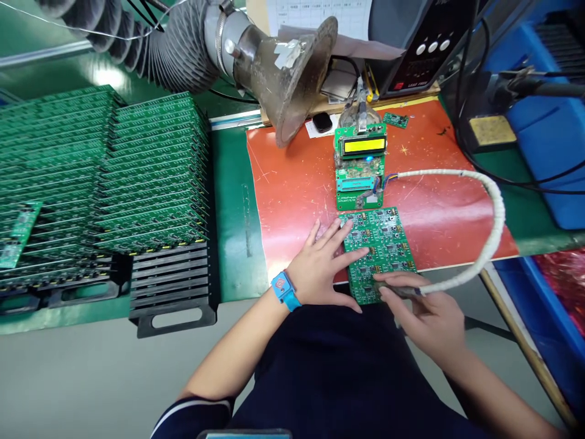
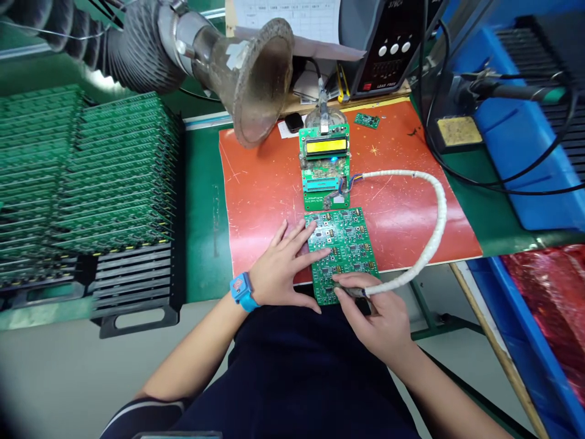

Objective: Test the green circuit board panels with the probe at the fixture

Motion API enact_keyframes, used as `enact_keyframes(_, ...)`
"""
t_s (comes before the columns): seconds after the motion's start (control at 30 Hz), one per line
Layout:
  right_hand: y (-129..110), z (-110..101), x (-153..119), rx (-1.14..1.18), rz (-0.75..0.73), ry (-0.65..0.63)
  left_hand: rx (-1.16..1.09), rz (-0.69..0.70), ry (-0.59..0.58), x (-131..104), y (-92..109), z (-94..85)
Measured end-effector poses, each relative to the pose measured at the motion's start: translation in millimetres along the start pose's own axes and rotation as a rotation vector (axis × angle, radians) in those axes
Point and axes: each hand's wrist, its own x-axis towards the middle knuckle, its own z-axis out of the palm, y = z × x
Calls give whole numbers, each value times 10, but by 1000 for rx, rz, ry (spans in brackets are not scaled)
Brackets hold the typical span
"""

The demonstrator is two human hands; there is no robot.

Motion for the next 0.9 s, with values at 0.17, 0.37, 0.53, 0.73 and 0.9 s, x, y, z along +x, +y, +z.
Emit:
enact_keyframes(0.17,23,-11,-2,-58,-26,-9,16,5,5,7,9,-6)
enact_keyframes(0.37,8,17,13,-116,-27,18,13,3,11,-7,-4,7)
enact_keyframes(0.53,19,29,-4,-103,-29,43,15,6,12,-16,-7,15)
enact_keyframes(0.73,-2,-5,18,-121,-42,25,0,0,10,-9,-3,16)
enact_keyframes(0.9,23,-27,8,-114,-33,-10,0,4,8,-5,-4,11)
